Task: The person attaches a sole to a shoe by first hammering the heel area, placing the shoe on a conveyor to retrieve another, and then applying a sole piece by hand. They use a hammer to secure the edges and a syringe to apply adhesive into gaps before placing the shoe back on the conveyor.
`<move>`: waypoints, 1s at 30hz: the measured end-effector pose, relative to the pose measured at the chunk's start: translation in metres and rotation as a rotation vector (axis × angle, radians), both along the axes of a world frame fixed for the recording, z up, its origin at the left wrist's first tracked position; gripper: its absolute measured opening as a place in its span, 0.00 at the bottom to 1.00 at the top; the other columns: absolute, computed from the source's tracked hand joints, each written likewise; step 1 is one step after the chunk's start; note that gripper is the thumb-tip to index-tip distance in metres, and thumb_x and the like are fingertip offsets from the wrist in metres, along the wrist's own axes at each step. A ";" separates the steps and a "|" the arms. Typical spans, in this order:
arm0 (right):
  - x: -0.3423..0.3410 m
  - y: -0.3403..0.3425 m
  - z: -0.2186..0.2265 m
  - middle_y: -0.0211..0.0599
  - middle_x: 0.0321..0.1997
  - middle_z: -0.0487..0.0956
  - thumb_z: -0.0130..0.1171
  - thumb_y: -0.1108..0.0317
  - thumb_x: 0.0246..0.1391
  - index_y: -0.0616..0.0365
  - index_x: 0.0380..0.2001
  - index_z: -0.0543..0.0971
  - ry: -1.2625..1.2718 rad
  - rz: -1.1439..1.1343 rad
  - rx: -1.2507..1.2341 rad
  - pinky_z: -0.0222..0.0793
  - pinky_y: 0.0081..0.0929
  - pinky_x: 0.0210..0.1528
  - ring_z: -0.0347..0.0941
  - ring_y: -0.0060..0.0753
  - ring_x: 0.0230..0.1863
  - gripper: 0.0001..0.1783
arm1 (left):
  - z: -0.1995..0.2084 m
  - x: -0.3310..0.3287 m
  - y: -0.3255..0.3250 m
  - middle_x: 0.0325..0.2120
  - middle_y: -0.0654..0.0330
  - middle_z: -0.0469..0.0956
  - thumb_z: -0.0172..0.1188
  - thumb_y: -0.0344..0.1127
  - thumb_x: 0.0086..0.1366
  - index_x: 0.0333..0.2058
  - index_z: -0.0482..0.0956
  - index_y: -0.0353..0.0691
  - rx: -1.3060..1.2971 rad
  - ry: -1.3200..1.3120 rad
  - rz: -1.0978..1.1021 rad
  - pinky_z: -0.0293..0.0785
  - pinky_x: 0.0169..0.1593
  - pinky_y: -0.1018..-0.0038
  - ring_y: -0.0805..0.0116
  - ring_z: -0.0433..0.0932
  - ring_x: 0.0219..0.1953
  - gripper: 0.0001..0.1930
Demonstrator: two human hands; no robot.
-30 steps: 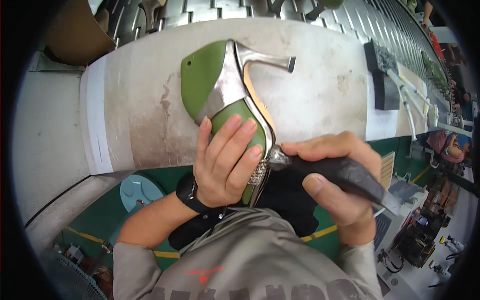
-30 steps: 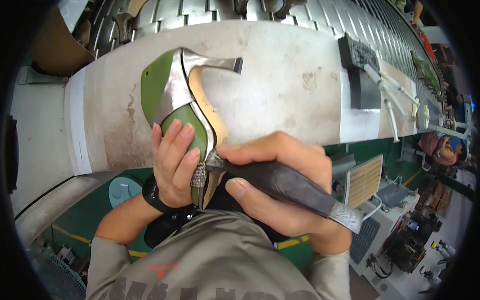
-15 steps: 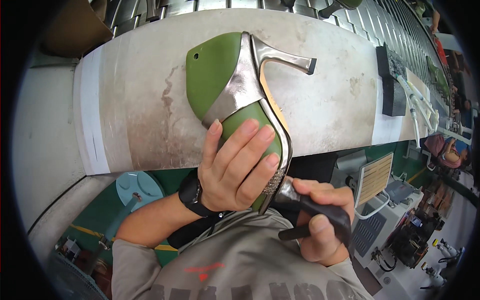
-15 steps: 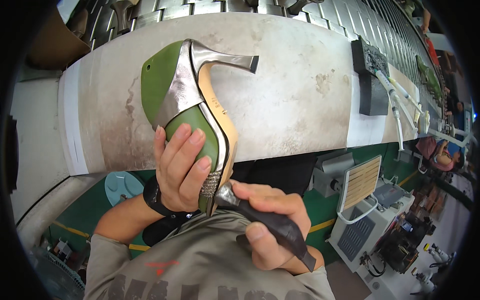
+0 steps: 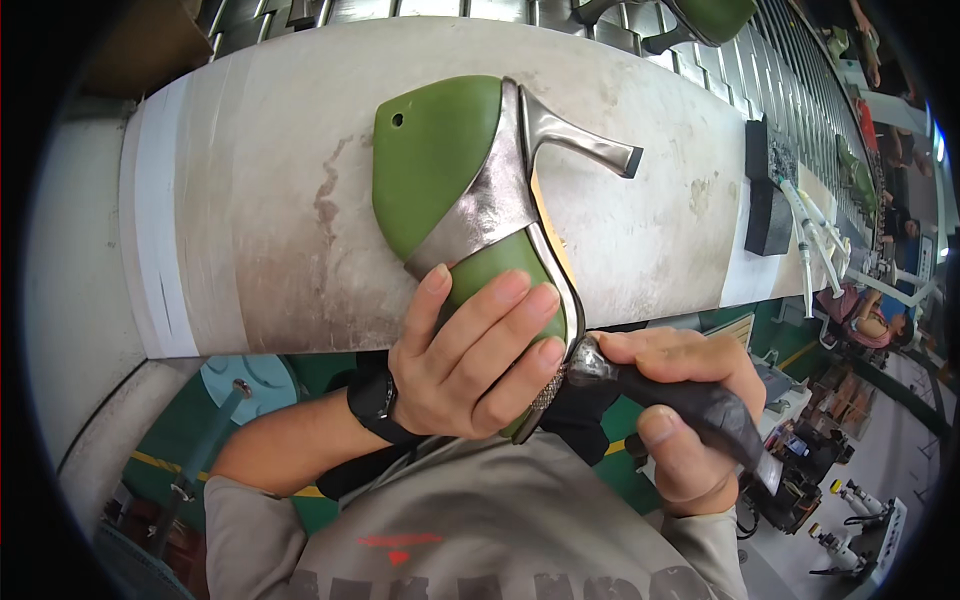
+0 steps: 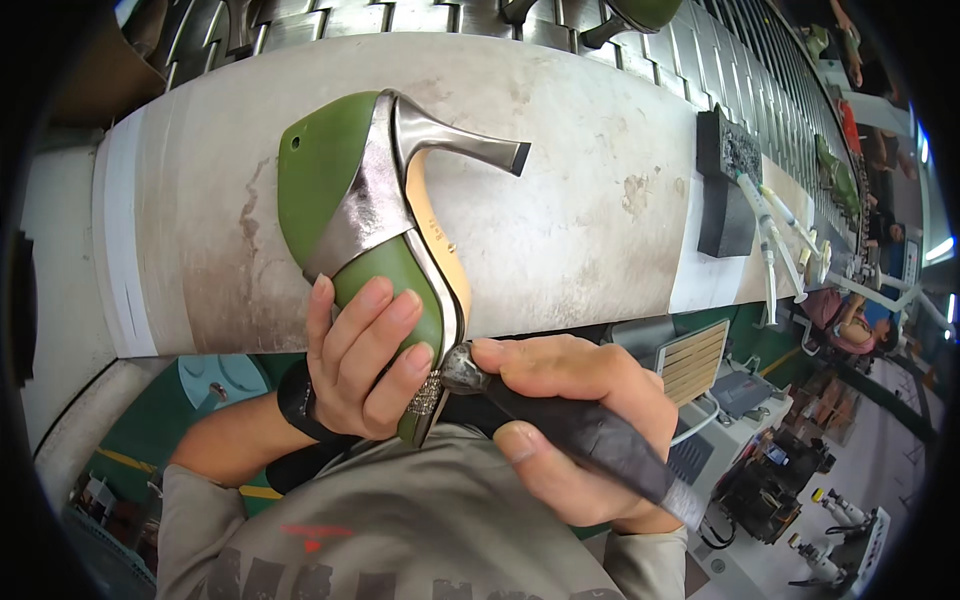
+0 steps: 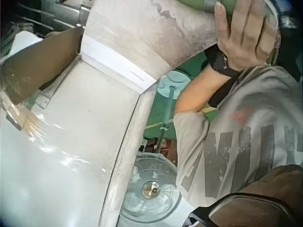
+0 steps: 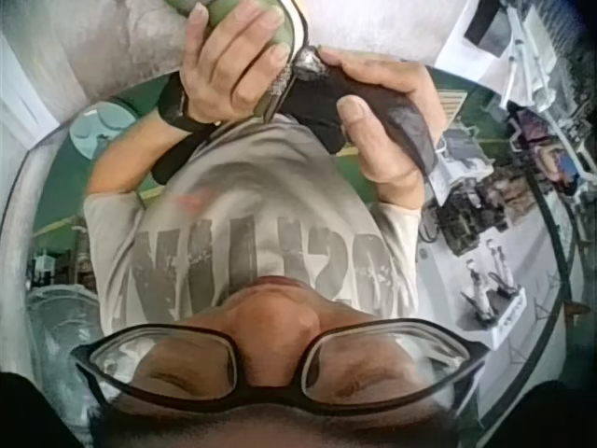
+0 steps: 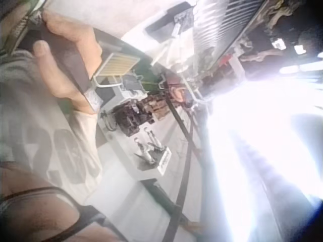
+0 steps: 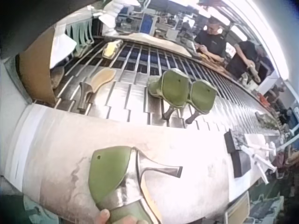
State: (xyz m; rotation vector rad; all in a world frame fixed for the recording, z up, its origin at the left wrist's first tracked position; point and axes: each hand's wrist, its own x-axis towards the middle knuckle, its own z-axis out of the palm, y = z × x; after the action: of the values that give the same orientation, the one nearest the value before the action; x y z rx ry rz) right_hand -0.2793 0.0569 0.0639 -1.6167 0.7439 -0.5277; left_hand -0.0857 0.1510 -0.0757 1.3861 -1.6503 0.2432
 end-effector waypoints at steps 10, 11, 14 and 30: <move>0.007 0.059 0.002 0.57 0.46 0.88 0.76 0.76 0.47 0.70 0.42 0.83 0.069 0.075 -0.318 0.87 0.43 0.54 0.88 0.56 0.48 0.19 | 0.005 -0.002 0.000 0.62 0.52 0.80 0.58 0.34 0.76 0.60 0.72 0.45 0.021 0.023 0.008 0.61 0.77 0.42 0.52 0.80 0.65 0.16; 0.005 0.066 -0.003 0.58 0.47 0.88 0.77 0.76 0.47 0.71 0.43 0.84 0.037 0.068 -0.300 0.87 0.41 0.54 0.89 0.56 0.48 0.19 | 0.006 -0.002 -0.001 0.62 0.52 0.80 0.58 0.34 0.76 0.60 0.72 0.45 0.015 0.019 -0.003 0.61 0.77 0.42 0.52 0.80 0.65 0.16; -0.011 0.063 -0.002 0.61 0.49 0.88 0.76 0.75 0.51 0.73 0.46 0.84 0.063 -0.011 0.116 0.85 0.40 0.57 0.89 0.52 0.53 0.19 | 0.007 -0.002 -0.002 0.62 0.52 0.81 0.60 0.33 0.75 0.60 0.72 0.45 0.035 0.058 -0.005 0.60 0.77 0.41 0.50 0.80 0.65 0.17; 0.024 -0.063 0.021 0.51 0.47 0.90 0.67 0.77 0.60 0.70 0.46 0.83 0.181 -0.039 0.372 0.81 0.28 0.53 0.86 0.30 0.48 0.11 | -0.001 0.000 0.005 0.59 0.62 0.80 0.60 0.39 0.77 0.59 0.71 0.51 0.036 -0.010 -0.015 0.57 0.77 0.39 0.59 0.79 0.65 0.16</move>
State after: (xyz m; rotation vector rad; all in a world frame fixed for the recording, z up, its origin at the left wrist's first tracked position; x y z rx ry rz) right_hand -0.2550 -0.0065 0.0850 -1.3139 0.9497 -0.2523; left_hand -0.0856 0.1561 -0.0770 1.4002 -1.6802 0.2131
